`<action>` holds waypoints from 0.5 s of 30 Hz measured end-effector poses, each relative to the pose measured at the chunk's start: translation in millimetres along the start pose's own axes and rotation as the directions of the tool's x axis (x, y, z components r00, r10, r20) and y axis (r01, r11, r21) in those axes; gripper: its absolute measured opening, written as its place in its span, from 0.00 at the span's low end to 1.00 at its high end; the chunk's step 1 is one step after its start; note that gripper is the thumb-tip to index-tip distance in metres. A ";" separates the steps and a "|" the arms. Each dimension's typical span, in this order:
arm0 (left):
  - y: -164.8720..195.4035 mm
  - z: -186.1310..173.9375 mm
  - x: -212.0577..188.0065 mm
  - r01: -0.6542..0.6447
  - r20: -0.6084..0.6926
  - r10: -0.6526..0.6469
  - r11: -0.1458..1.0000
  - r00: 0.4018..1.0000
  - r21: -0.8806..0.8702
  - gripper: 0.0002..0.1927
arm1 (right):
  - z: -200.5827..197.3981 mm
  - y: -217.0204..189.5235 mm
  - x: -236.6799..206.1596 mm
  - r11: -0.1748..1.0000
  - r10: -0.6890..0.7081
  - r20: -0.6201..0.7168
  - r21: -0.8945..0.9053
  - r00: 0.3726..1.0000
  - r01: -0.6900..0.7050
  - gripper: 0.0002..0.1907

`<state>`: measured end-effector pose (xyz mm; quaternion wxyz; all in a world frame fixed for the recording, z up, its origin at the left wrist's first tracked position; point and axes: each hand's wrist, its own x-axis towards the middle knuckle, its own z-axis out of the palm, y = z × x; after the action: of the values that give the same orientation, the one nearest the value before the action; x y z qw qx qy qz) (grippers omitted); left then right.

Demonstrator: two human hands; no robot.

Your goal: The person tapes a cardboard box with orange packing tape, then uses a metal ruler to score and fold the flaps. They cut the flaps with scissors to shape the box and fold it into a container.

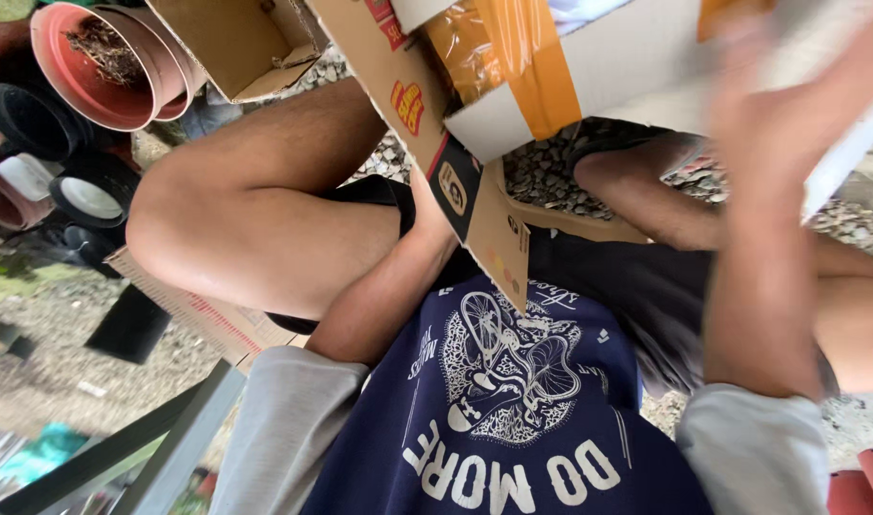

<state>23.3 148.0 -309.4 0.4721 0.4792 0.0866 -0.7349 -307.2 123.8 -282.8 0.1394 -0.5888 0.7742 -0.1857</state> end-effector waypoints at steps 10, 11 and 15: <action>13.9 59.7 -1.6 -0.076 -0.023 0.082 0.979 0.996 0.187 0.43 | -27.9 -103.3 -106.9 0.903 -0.212 -0.076 0.365 0.974 0.225 0.06; 15.2 61.8 -4.2 -0.084 0.019 0.082 0.982 0.996 0.168 0.43 | -28.2 -101.4 -120.2 0.893 -0.156 0.000 0.428 0.988 0.141 0.07; 18.8 72.8 -15.9 -0.227 0.181 0.194 0.957 0.964 0.183 0.42 | -22.9 -82.4 -155.6 0.969 -0.001 0.491 0.215 0.871 -0.120 0.12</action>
<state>-5.8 105.3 -252.5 0.5022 0.4699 -0.0785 -0.7217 -204.7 257.0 -225.6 0.4054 -0.5712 0.7037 -0.1188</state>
